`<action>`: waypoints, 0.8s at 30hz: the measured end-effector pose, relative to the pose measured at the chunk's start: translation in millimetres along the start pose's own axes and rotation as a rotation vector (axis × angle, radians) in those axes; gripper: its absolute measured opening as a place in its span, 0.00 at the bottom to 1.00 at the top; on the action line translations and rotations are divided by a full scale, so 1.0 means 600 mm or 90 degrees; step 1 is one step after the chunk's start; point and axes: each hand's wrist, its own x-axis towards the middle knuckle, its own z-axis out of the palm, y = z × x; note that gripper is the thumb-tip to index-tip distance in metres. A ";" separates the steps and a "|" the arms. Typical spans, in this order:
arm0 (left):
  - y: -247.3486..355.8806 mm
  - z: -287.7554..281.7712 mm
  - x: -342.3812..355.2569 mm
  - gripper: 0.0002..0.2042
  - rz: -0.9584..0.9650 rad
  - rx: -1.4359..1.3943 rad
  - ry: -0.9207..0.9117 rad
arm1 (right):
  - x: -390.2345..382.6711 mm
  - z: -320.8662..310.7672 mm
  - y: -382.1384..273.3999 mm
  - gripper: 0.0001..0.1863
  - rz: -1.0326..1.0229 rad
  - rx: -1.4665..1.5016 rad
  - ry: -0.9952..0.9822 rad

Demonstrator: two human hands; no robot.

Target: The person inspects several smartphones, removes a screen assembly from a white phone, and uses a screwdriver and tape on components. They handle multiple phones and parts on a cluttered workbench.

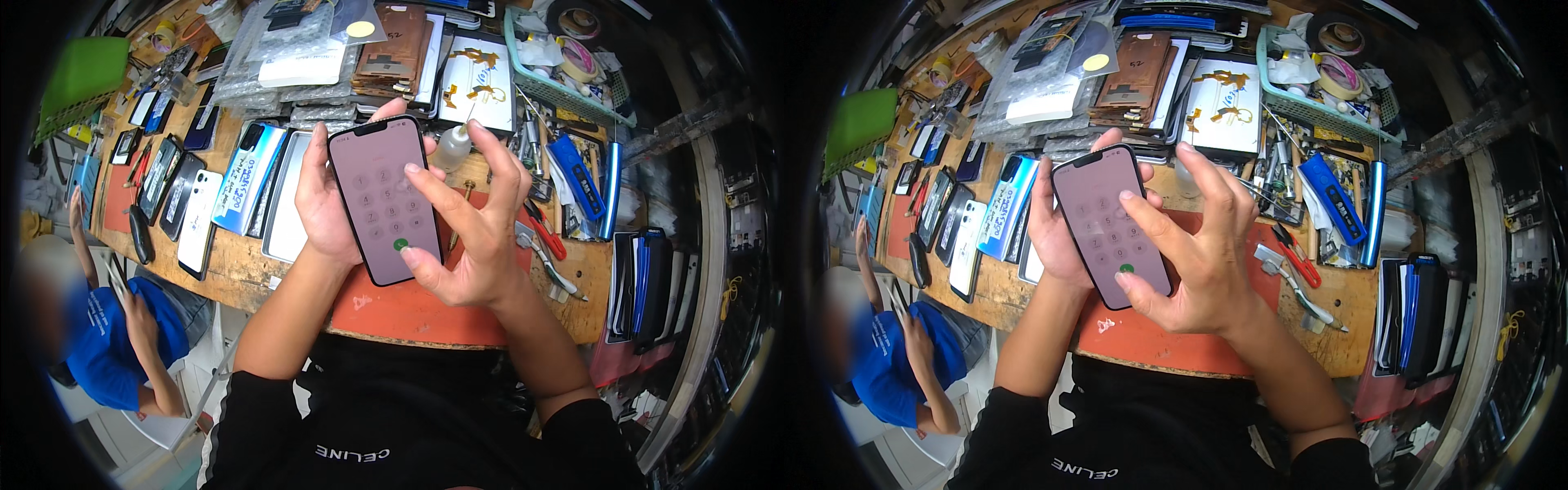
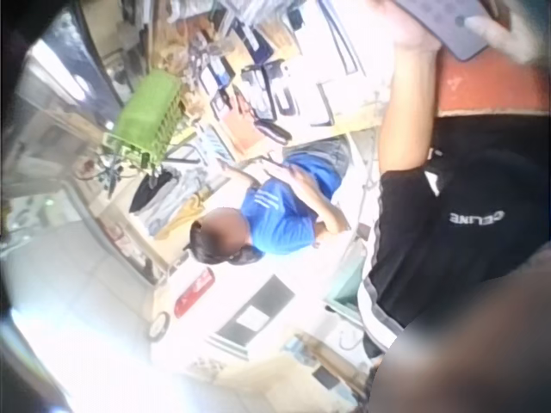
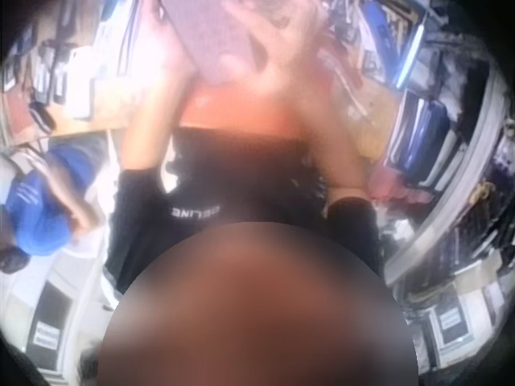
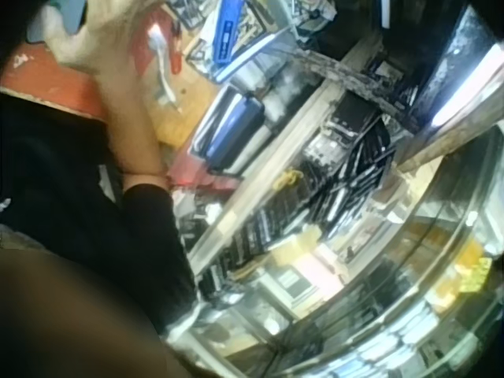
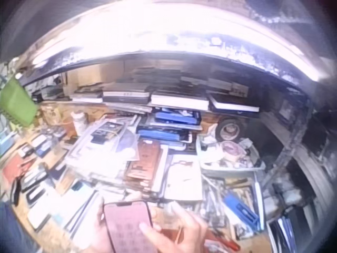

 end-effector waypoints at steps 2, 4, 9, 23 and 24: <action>0.000 -0.001 -0.002 0.42 -0.009 0.026 -0.004 | -0.004 0.001 -0.007 0.34 -0.069 0.002 -0.039; 0.000 0.000 -0.004 0.42 0.006 0.025 0.039 | -0.009 0.003 -0.013 0.33 -0.143 0.022 -0.091; 0.005 0.000 0.000 0.43 0.016 0.035 -0.013 | -0.004 0.000 0.003 0.30 -0.108 0.049 0.002; 0.018 -0.005 -0.001 0.43 0.029 0.020 -0.033 | 0.000 -0.007 -0.004 0.30 -0.182 0.089 -0.068; 0.021 -0.005 -0.001 0.43 0.033 0.017 -0.039 | -0.002 -0.003 -0.011 0.30 -0.239 0.091 -0.097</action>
